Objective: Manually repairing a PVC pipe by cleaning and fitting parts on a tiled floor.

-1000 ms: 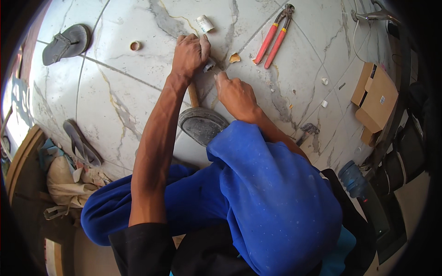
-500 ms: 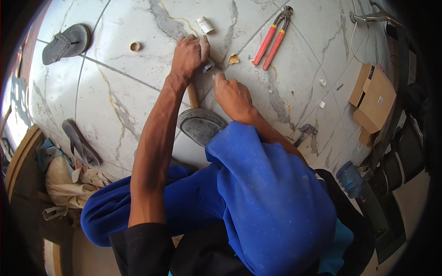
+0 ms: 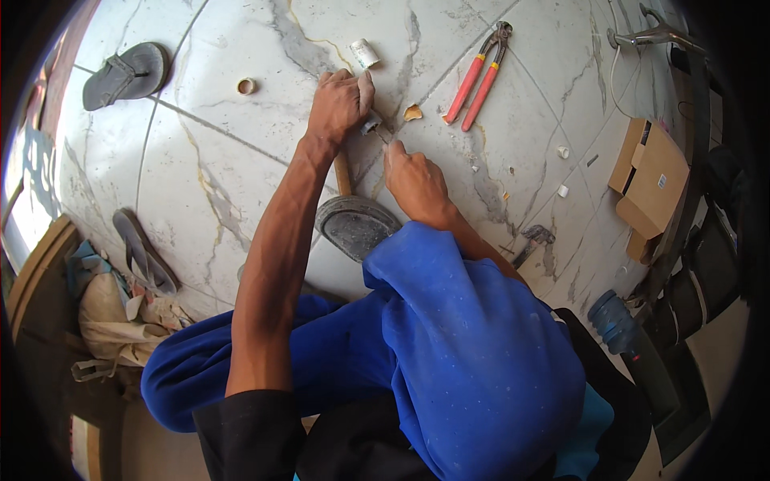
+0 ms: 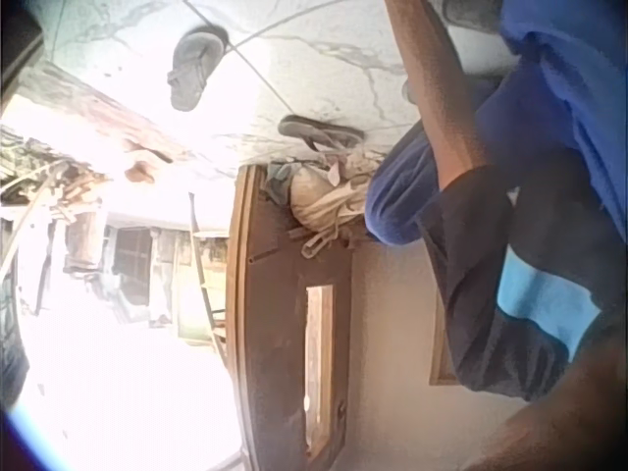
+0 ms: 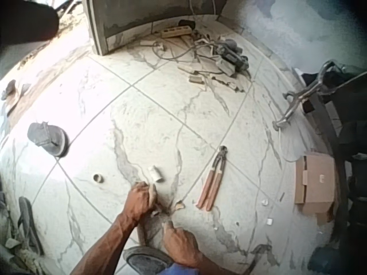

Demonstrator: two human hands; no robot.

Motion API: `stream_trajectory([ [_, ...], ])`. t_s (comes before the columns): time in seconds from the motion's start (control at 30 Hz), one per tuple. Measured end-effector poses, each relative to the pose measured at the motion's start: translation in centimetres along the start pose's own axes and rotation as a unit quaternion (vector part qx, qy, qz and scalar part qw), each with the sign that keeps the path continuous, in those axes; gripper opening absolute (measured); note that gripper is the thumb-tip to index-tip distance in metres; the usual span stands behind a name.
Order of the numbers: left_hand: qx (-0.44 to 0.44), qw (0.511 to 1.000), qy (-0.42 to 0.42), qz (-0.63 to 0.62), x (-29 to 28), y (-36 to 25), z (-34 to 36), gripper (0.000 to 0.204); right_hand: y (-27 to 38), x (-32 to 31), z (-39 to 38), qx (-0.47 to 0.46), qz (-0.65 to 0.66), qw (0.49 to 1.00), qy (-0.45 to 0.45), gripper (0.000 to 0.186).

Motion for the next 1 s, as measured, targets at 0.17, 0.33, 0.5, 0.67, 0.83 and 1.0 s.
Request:
stream_trajectory([
  [0.17, -0.009, 1.000, 0.009, 0.018, 0.0, -0.7, -0.5, 0.042, -0.1, 0.2, -0.8, -0.003, 0.008, 1.000, 0.005, 0.023],
  [0.33, 0.016, 1.000, 0.001, -0.025, 0.5, -0.7, -0.2, 0.042, -0.1, 0.1, 1.0, -0.017, 0.022, 0.999, -0.025, 0.022],
  [0.5, -0.007, 0.999, 0.024, 0.021, -0.6, 0.3, -0.1, 0.038, -2.1, 0.1, -4.2, 0.034, 0.049, 0.998, 0.030, 0.024],
  [0.67, -0.014, 1.000, 0.019, -0.006, -0.6, -1.1, 0.2, 0.041, -4.9, -1.1, -9.0, 0.077, 0.126, 0.989, -0.027, 0.023],
  [0.83, -0.121, 0.992, 0.029, -0.035, -0.2, -1.1, 0.9, 0.043, -5.0, -2.2, -7.1, 0.069, 0.132, 0.987, -0.063, 0.021],
  [1.0, -0.145, 0.989, 0.027, 0.023, -0.1, -1.3, 0.4, 0.045, -4.2, -0.9, -6.0, 0.005, 0.103, 0.986, -0.130, 0.009],
])
Point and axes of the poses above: each hand's wrist, its own z-axis towards the middle knuckle, its own x-axis out of the palm, y = z × x, the point moved 2 cm from there along z, towards the middle knuckle, and after that the axes turned 6 degrees about -y, right-handed, at the moved point
